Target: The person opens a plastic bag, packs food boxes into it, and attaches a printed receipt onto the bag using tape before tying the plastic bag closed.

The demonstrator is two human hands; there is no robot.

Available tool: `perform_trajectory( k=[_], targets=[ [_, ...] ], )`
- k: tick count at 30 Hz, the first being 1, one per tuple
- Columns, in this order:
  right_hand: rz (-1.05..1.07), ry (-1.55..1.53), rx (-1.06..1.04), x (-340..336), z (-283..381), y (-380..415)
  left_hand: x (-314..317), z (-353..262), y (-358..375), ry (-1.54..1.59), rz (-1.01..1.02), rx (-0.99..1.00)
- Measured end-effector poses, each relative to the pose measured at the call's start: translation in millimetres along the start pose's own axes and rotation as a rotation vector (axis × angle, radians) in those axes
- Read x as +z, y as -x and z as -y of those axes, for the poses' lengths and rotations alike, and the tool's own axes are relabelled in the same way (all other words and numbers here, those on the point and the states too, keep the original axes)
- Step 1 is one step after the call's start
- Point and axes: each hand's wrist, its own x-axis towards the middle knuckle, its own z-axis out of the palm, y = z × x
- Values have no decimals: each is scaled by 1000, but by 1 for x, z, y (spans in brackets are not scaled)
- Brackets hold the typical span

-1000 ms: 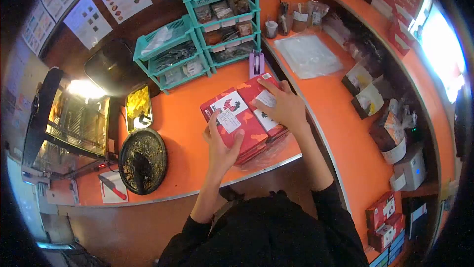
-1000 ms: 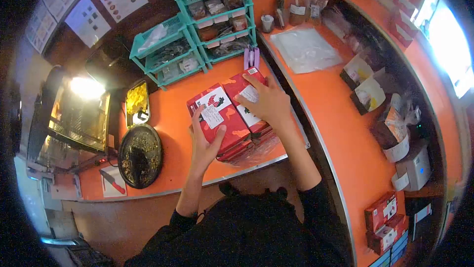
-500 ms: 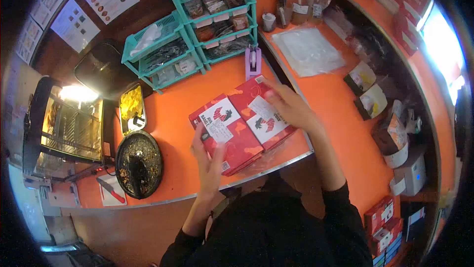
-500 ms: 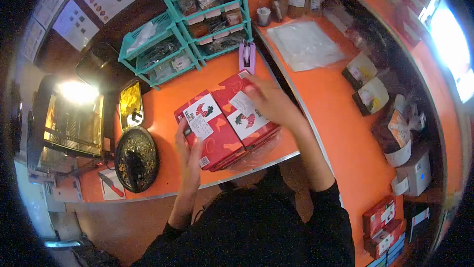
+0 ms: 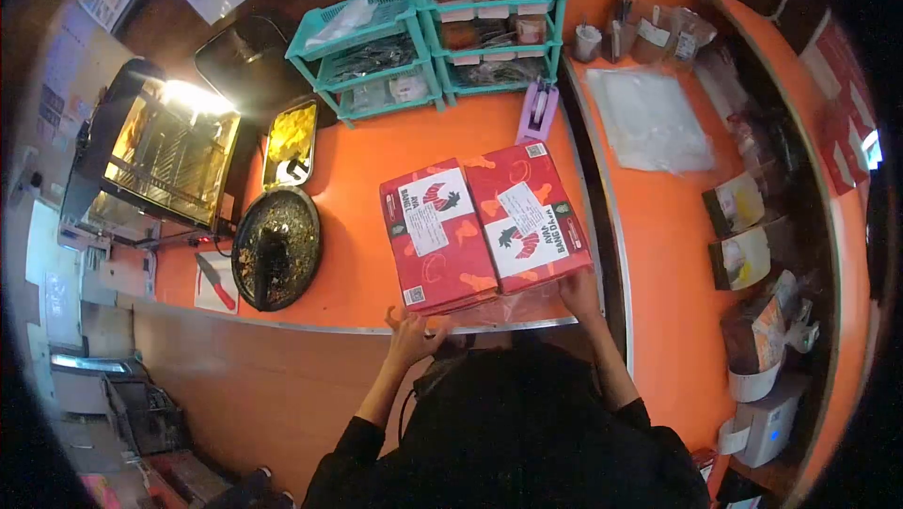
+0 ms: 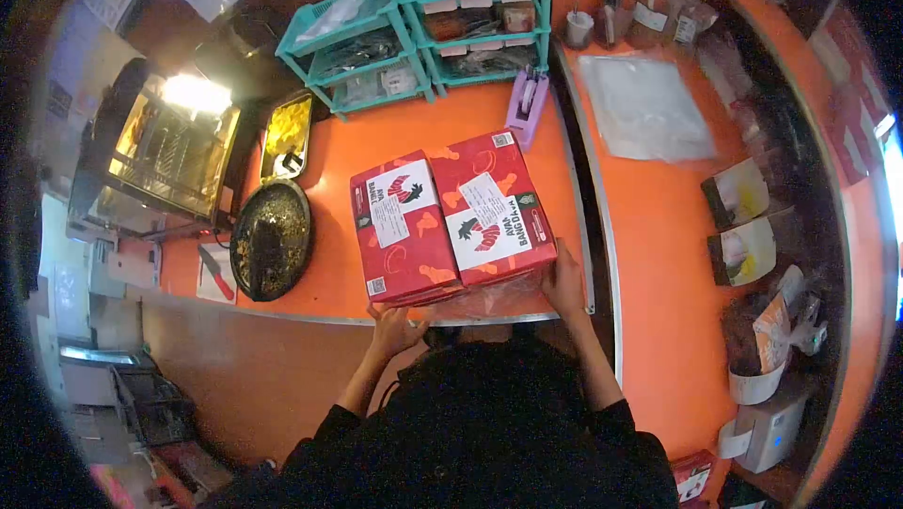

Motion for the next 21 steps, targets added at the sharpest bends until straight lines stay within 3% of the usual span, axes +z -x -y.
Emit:
perform_trajectory(
  k=[4,6,10,13,15,19,21],
  targets=[
    [-50,10,-69,-11,15,1,-11,-4,1,24,-77,36],
    [14,44,76,-14,18,1,-19,-6,1,77,6,81],
    [133,158,14,-13,1,1,-28,-8,-6,173,-34,96],
    [101,273,34,-12,6,-1,-22,-3,-5,55,-53,2],
    [167,346,20,-19,18,-4,-16,-2,1,-51,59,-8],
    [209,395,63,-25,26,-3,-8,-3,3,-3,60,2],
    [149,395,-37,-25,24,0,-11,4,2,24,32,69]
  ],
)
